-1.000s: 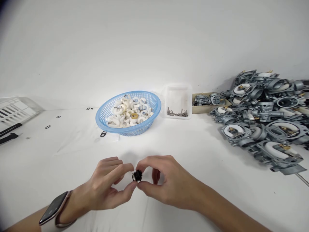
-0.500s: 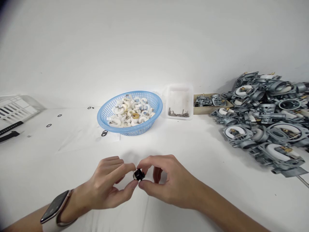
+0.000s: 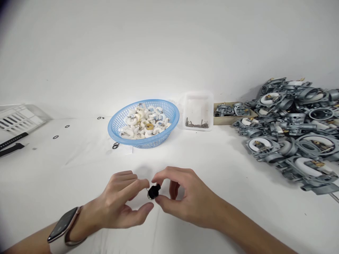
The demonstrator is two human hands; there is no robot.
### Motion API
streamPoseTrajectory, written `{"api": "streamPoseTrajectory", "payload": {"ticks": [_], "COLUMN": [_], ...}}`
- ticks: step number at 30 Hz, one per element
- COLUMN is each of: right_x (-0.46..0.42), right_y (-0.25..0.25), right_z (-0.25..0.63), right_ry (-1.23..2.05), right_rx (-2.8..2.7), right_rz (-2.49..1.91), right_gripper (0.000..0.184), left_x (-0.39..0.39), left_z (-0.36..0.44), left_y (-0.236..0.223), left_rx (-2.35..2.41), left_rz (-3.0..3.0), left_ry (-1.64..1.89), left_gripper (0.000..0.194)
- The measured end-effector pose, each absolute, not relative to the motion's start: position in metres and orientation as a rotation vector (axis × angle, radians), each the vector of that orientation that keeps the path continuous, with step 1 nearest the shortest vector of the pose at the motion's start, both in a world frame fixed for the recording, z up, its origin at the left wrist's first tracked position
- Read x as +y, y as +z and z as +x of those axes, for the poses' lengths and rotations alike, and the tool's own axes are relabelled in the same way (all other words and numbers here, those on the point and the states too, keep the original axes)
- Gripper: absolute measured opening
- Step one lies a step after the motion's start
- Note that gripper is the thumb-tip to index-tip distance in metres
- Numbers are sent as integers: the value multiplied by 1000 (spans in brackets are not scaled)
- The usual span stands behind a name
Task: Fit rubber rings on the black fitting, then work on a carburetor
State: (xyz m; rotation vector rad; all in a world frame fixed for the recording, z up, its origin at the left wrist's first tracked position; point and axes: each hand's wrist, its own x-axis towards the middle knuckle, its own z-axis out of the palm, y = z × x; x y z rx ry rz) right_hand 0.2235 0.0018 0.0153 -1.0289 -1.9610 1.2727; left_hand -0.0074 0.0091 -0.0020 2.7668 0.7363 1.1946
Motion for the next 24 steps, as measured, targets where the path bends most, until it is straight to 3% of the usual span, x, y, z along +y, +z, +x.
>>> {"api": "streamPoseTrajectory", "payload": {"ticks": [11, 17, 24], "right_x": [3, 2, 0], "right_y": [4, -1, -3], "right_z": [222, 222, 224], "right_ry": [1041, 821, 645], "right_rx": [-2028, -2102, -2159], "right_rz": [-810, -746, -763], "right_gripper": [32, 34, 30], "left_x": [11, 9, 10], "left_z": [-8, -8, -8], "left_y": [-4, -1, -2], "left_rx": [746, 769, 794], "left_rz": [2775, 2672, 2668], "left_ry": [1181, 1150, 1137], "left_gripper": [13, 24, 21]}}
